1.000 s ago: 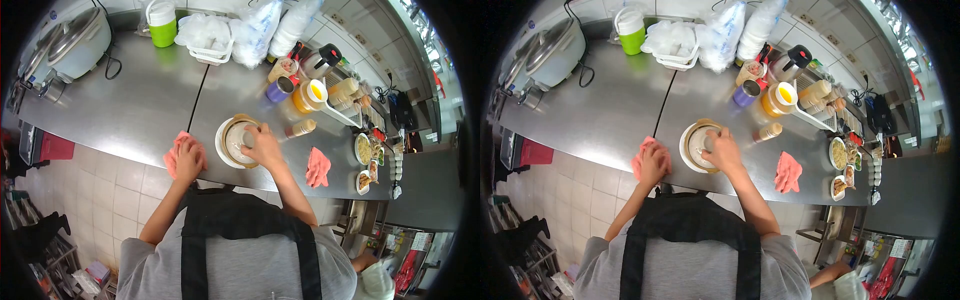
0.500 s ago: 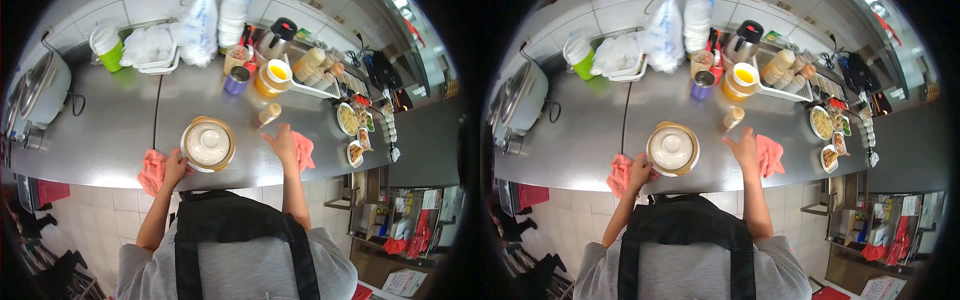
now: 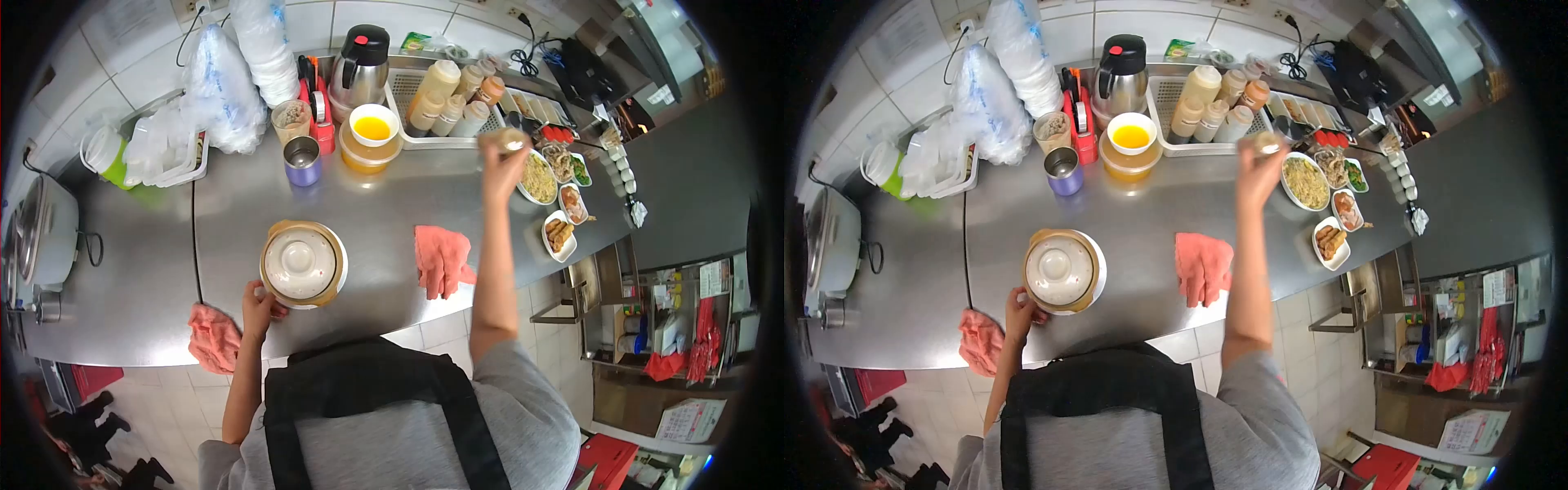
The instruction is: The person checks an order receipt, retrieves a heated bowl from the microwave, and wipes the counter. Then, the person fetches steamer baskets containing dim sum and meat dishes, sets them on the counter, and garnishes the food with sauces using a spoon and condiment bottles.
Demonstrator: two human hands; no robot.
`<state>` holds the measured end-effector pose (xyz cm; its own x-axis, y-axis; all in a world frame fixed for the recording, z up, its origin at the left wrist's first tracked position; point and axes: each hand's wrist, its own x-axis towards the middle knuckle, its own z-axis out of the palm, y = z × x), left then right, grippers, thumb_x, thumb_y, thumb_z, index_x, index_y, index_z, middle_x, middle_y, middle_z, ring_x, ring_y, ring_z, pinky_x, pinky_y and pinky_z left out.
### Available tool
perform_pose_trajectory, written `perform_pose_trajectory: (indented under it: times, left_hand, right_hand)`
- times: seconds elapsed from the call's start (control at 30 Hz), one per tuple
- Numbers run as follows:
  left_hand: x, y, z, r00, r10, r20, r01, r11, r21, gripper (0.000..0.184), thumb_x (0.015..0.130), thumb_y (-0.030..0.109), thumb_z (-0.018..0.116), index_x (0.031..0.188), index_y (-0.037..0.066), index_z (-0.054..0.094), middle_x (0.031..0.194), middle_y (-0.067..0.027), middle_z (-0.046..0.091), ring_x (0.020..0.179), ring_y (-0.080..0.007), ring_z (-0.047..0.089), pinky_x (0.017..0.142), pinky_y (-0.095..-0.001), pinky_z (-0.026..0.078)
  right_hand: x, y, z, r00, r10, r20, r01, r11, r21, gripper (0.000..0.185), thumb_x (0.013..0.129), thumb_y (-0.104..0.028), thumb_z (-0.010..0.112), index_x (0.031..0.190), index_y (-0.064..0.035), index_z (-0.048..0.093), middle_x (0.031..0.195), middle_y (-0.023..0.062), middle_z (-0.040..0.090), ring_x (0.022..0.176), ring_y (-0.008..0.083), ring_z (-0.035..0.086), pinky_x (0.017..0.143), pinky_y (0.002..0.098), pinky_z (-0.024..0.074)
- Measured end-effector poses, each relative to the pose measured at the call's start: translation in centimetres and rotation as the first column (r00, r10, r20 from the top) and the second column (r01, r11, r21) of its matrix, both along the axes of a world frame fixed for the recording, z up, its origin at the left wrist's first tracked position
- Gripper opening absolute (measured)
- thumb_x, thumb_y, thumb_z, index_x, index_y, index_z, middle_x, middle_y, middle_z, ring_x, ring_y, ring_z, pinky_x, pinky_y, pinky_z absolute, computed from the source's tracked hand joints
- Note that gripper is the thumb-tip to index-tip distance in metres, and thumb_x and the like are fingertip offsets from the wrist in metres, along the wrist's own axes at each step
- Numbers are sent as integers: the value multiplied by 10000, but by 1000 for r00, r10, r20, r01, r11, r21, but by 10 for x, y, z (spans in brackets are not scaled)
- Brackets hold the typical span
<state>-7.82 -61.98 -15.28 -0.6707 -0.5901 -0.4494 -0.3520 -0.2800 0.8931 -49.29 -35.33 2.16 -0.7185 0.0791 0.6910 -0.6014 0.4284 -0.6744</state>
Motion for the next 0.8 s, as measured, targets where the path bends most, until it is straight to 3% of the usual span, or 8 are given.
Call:
perform_pose_trajectory:
  times: [0.13,0.23,0.4,0.57,0.6,0.63,0.7,0.8]
  left_hand:
    - [-19,-2,-2,1000,30,4,-30,1000,-4,288,910,38,508,1177,-10,412,671,-138,622,492,-194,624,427,-289,512]
    - [-37,-3,-2,997,72,2,-72,996,46,302,921,79,543,1186,-2,423,711,-131,635,502,-199,628,429,-295,515]
    - [-52,-4,3,999,30,10,-30,1000,3,294,938,89,532,1199,8,425,737,-137,643,552,-210,648,484,-306,542]
    - [-18,4,27,997,31,-75,-47,974,-220,361,938,80,527,1284,44,427,837,-120,670,693,-211,685,608,-302,559]
    - [-2,3,35,999,51,-8,-50,893,-447,347,934,79,529,1274,64,463,892,-114,675,764,-222,683,659,-317,553]
    - [19,1,42,995,84,52,-31,761,-648,336,930,77,531,1265,84,499,947,-108,679,835,-233,681,711,-333,547]
    - [67,-6,41,957,181,229,68,624,-778,303,926,119,543,1228,112,564,1146,-134,625,1096,-298,585,906,-415,475]
    - [120,-9,17,883,307,356,301,214,-929,369,926,196,557,1292,143,552,1361,-148,491,1304,-348,402,1064,-464,324]
  right_hand:
    - [-184,60,-57,950,-206,-236,272,917,293,737,740,-214,775,1291,55,365,1144,274,509,1081,420,493,933,479,402]
    - [-216,64,-74,942,-142,304,73,971,228,751,739,-358,802,1228,59,413,1160,253,585,1113,361,582,917,414,458]
    - [-224,69,-122,938,-280,203,130,830,542,653,764,-354,773,1199,40,485,1132,207,611,1048,312,610,892,385,472]
    - [-36,79,-113,853,250,459,-504,624,597,257,781,-148,686,1012,-42,648,947,122,662,811,268,638,740,365,506]
    - [-5,98,-155,578,505,641,-743,651,157,267,793,-197,689,1026,-69,665,959,156,652,830,303,623,767,400,493]
    - [51,96,-142,829,306,469,-556,352,753,336,806,-244,683,1095,-76,652,1017,176,623,889,339,588,800,437,464]
    - [141,79,-152,965,95,242,-259,453,853,396,838,-275,650,1162,-50,615,1055,197,581,936,353,543,808,463,433]
    - [206,37,-172,893,102,439,-434,456,777,522,869,-252,590,1327,-34,467,1076,210,539,959,366,500,796,474,415]
